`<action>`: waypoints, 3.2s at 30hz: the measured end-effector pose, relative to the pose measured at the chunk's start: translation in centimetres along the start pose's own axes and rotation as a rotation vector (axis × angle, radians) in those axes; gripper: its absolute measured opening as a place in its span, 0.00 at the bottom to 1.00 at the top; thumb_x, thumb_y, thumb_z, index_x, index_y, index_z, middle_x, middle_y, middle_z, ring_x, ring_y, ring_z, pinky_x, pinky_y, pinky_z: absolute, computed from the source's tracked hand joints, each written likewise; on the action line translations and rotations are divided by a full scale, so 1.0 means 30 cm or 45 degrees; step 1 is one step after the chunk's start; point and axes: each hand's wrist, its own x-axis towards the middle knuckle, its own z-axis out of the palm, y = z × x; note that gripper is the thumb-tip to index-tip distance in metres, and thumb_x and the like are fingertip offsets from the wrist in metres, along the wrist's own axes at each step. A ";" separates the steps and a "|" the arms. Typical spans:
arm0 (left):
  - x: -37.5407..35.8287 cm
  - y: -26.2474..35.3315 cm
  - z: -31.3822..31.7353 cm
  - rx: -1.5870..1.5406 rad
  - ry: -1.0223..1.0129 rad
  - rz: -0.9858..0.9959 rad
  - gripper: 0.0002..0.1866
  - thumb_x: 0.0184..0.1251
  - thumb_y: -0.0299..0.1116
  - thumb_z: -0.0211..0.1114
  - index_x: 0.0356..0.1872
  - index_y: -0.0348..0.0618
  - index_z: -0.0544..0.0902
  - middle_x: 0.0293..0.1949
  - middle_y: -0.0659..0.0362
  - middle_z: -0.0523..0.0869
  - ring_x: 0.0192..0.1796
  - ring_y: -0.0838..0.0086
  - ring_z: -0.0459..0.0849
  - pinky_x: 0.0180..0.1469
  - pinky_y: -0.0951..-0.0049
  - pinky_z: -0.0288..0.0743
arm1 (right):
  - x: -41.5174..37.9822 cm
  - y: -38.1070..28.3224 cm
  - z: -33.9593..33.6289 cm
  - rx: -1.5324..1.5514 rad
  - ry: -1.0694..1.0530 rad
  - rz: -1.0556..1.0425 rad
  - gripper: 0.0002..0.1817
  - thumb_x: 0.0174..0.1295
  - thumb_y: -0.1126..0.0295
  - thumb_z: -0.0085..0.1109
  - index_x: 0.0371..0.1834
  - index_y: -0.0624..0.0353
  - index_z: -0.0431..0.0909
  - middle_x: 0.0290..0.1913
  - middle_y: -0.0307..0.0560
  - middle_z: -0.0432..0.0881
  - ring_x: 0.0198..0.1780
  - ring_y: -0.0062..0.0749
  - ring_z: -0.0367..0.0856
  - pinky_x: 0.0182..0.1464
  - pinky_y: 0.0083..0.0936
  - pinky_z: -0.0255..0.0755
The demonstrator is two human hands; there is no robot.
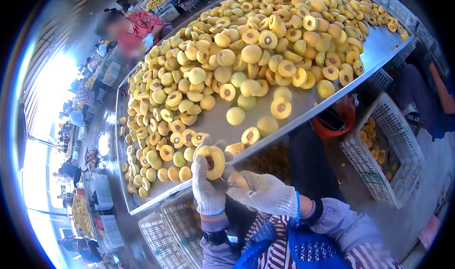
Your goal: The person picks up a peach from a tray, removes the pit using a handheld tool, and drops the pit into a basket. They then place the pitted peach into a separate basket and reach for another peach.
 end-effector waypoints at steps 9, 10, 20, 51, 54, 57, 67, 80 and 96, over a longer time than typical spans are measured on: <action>-0.080 -0.048 0.061 0.376 0.042 0.267 0.36 0.80 0.58 0.43 0.70 0.33 0.68 0.60 0.50 0.77 0.59 0.64 0.78 0.62 0.63 0.74 | -0.017 0.030 0.015 -0.538 0.162 -0.420 0.15 0.67 0.56 0.61 0.51 0.50 0.78 0.41 0.48 0.83 0.38 0.46 0.85 0.36 0.37 0.79; -0.087 -0.053 0.069 0.427 0.043 0.319 0.36 0.80 0.57 0.42 0.70 0.32 0.67 0.61 0.49 0.77 0.60 0.64 0.78 0.64 0.63 0.73 | -0.019 0.026 0.014 -0.517 0.145 -0.367 0.15 0.67 0.57 0.60 0.52 0.50 0.78 0.42 0.48 0.83 0.40 0.47 0.85 0.38 0.37 0.79; -0.101 -0.019 0.113 0.607 -0.073 0.469 0.32 0.82 0.52 0.41 0.69 0.30 0.68 0.63 0.46 0.77 0.63 0.62 0.77 0.67 0.62 0.70 | -0.047 -0.056 -0.022 0.024 -0.190 -0.009 0.20 0.71 0.56 0.53 0.55 0.60 0.75 0.39 0.49 0.85 0.42 0.40 0.85 0.48 0.30 0.77; -0.013 -0.004 0.098 0.602 -0.547 0.500 0.23 0.77 0.44 0.54 0.53 0.30 0.82 0.47 0.47 0.88 0.47 0.63 0.87 0.50 0.68 0.80 | -0.062 0.096 -0.037 1.235 -0.758 0.127 0.19 0.74 0.56 0.52 0.30 0.58 0.73 0.10 0.30 0.64 0.08 0.16 0.61 0.10 0.15 0.55; -0.042 -0.018 0.119 0.293 -0.402 0.220 0.28 0.78 0.51 0.51 0.54 0.30 0.81 0.47 0.46 0.87 0.45 0.61 0.88 0.48 0.68 0.82 | -0.055 0.109 -0.027 1.261 -0.806 0.140 0.17 0.74 0.56 0.53 0.32 0.58 0.74 0.11 0.30 0.65 0.08 0.16 0.63 0.12 0.14 0.57; -0.063 -0.005 0.137 0.169 -0.181 -0.049 0.33 0.78 0.57 0.49 0.56 0.31 0.80 0.45 0.47 0.87 0.42 0.62 0.88 0.43 0.70 0.84 | -0.050 0.104 -0.027 1.239 -0.768 0.162 0.15 0.72 0.59 0.56 0.36 0.60 0.77 0.17 0.33 0.72 0.13 0.16 0.68 0.17 0.14 0.63; -0.118 0.046 -0.257 0.825 0.772 0.395 0.21 0.77 0.44 0.57 0.55 0.34 0.83 0.46 0.53 0.88 0.48 0.66 0.87 0.51 0.69 0.81 | -0.042 0.166 -0.085 1.020 -0.809 0.247 0.13 0.68 0.62 0.59 0.34 0.63 0.78 0.18 0.36 0.74 0.13 0.16 0.67 0.15 0.14 0.58; 0.306 -0.161 -0.179 2.142 -0.208 0.142 0.27 0.65 0.53 0.65 0.58 0.46 0.82 0.56 0.47 0.84 0.59 0.51 0.81 0.61 0.59 0.74 | -0.018 0.084 -0.094 0.596 -0.509 0.430 0.13 0.68 0.60 0.61 0.35 0.59 0.77 0.16 0.34 0.68 0.12 0.15 0.62 0.13 0.15 0.52; 0.043 0.048 -0.067 1.027 -0.141 0.103 0.17 0.79 0.36 0.53 0.57 0.35 0.80 0.53 0.54 0.84 0.53 0.72 0.82 0.58 0.72 0.75 | 0.017 0.026 -0.016 0.024 -0.124 0.295 0.11 0.68 0.60 0.61 0.46 0.52 0.76 0.22 0.32 0.74 0.18 0.13 0.68 0.21 0.14 0.60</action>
